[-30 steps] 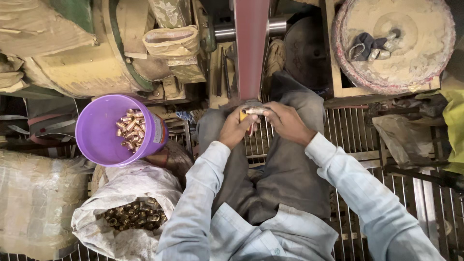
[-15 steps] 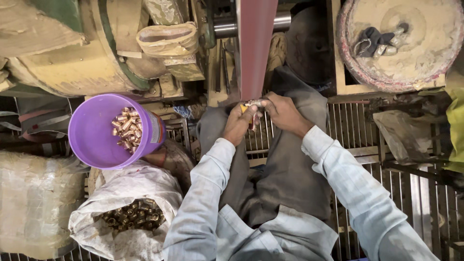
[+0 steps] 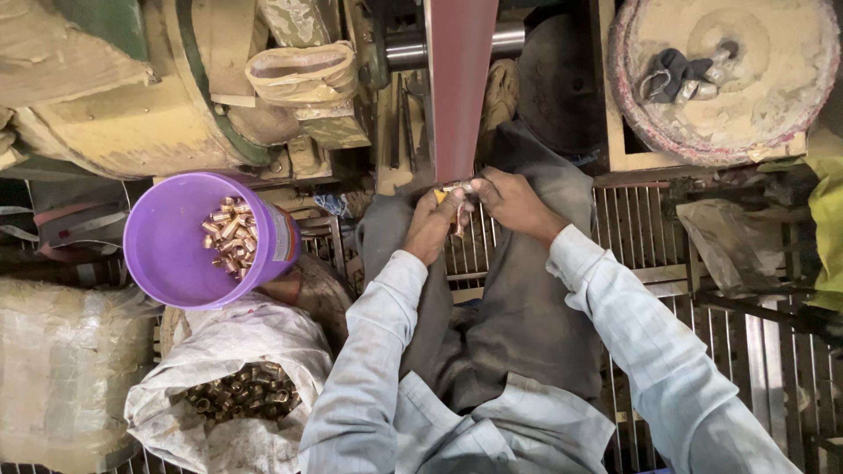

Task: The person sits on a metal grate floor and repeatedly picks up small brass-colored metal parts from a white sack. They press each part against a vertical grinding belt to smooth its surface, then place the finished part into a purple bucket.

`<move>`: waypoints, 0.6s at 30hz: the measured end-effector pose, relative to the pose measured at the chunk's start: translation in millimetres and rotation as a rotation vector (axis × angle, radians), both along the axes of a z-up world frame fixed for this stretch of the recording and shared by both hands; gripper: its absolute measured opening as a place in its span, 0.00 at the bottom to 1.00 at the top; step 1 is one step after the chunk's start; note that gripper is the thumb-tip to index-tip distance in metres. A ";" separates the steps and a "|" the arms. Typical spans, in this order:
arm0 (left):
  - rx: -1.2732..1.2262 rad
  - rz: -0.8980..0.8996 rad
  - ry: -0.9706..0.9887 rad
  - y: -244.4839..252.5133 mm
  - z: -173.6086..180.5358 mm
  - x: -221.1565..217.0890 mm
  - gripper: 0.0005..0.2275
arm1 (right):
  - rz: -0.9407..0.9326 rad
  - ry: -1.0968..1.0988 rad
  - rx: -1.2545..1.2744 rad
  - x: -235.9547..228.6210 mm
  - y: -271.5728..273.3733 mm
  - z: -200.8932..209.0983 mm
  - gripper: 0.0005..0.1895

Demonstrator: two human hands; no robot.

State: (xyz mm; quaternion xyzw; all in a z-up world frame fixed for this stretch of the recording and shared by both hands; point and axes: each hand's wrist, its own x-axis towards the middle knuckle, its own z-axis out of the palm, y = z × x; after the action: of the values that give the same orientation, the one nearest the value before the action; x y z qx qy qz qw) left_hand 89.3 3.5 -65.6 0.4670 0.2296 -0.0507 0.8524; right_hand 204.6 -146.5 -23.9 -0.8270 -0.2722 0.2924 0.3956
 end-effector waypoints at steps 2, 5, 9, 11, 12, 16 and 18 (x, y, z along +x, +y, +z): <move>0.004 -0.013 -0.006 -0.1 4.1 -3.2 0.12 | 0.046 -0.116 0.178 -5.5 -3.7 6.8 0.12; 0.004 0.014 -0.057 -1.1 9.4 -7.1 0.10 | 0.092 -0.253 0.290 -11.7 -6.5 15.8 0.11; 0.048 0.019 -0.024 -1.6 10.1 -4.8 0.09 | 0.057 -0.228 0.267 -14.3 -3.3 18.5 0.10; 0.051 0.016 0.001 -1.9 6.7 -2.6 0.09 | 0.053 -0.195 0.232 -10.6 -1.9 13.6 0.10; 0.045 0.013 0.001 -1.7 3.8 -1.7 0.09 | 0.050 -0.179 0.214 -9.1 -2.6 9.3 0.11; 0.034 0.010 0.014 -2.0 -8.4 -2.7 0.09 | 0.023 -0.098 0.122 -3.4 -4.8 -15.6 0.13; 0.025 0.005 0.009 -0.9 -9.6 -0.2 0.10 | -0.004 -0.031 0.067 2.0 -4.0 -25.5 0.14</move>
State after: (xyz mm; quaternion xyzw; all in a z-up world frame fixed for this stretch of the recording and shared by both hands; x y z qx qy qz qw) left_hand 89.1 2.6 -75.2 0.4767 0.2351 -0.0479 0.8457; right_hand 206.6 -150.5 -49.4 -0.8183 -0.2865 0.2694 0.4192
